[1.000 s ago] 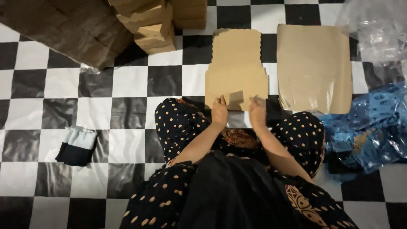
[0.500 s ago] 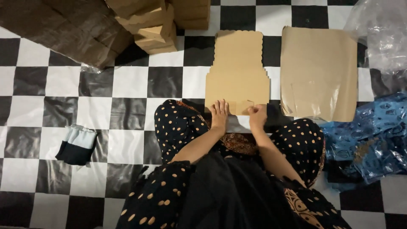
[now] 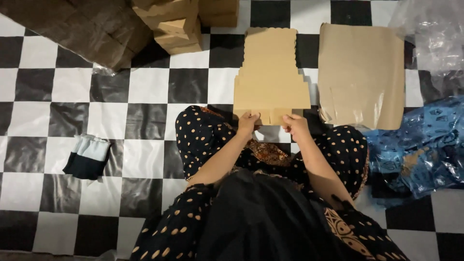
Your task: A person sits on the floor and folds a flat cardboard template into a small box.
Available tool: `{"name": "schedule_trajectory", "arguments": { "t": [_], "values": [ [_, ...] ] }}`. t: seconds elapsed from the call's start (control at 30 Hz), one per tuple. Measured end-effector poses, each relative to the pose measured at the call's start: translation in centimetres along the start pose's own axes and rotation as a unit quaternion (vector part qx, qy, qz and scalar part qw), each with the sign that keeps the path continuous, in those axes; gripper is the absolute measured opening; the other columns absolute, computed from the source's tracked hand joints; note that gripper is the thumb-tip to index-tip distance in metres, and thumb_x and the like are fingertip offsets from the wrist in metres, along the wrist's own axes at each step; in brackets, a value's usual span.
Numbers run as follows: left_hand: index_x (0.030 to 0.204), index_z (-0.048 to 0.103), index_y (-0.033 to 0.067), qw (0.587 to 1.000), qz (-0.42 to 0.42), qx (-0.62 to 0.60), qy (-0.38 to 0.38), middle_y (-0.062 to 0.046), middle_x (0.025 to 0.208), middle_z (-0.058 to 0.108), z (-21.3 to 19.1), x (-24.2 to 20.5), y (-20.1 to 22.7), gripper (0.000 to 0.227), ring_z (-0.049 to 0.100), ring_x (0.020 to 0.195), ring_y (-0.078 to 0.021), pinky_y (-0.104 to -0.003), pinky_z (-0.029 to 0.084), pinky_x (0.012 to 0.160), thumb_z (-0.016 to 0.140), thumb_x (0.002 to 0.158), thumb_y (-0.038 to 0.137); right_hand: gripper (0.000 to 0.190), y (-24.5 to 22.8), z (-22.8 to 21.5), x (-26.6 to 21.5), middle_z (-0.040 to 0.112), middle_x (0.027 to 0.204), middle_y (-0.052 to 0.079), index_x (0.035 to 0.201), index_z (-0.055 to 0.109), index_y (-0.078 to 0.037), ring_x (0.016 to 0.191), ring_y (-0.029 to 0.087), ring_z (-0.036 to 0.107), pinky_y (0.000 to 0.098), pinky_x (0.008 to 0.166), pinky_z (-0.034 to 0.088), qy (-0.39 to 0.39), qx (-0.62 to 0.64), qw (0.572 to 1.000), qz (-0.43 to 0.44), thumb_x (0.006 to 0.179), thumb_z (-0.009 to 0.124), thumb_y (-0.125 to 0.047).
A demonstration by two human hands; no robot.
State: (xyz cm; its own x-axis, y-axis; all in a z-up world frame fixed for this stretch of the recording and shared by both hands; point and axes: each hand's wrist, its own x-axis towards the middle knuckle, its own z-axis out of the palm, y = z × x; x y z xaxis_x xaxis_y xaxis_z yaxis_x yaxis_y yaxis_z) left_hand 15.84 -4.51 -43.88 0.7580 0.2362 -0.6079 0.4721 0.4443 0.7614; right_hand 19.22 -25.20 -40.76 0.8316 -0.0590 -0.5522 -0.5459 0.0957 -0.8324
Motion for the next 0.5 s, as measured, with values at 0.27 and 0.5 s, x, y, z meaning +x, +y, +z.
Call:
{"name": "schedule_trajectory", "arguments": {
  "t": [0.27,0.5],
  "values": [
    [0.148,0.049,-0.0046,0.991,0.002,0.132,0.03,-0.033,0.14,0.052,-1.3,4.1,-5.5,0.07,0.051,0.133,-0.0445,-0.057,0.049,0.098,0.079,0.09,0.021,0.072,-0.6,0.6,-0.3,0.048,0.15,0.016,0.154,0.045,-0.012,0.123,0.03,0.06,0.0458,0.103,0.053,0.109,-0.025,0.988,-0.103,0.093,0.082,-0.01],
    [0.142,0.048,-0.0038,0.947,0.066,0.311,0.051,-0.026,0.117,0.068,1.1,-5.3,3.1,0.055,0.066,0.114,-0.0371,-0.046,0.059,0.093,0.062,0.09,0.006,0.061,-2.3,3.7,-3.2,0.044,0.145,0.023,0.153,0.046,-0.001,0.13,0.048,0.047,0.0506,0.112,0.044,0.093,-0.526,0.802,-0.266,0.095,0.062,0.006]
  ]
}}
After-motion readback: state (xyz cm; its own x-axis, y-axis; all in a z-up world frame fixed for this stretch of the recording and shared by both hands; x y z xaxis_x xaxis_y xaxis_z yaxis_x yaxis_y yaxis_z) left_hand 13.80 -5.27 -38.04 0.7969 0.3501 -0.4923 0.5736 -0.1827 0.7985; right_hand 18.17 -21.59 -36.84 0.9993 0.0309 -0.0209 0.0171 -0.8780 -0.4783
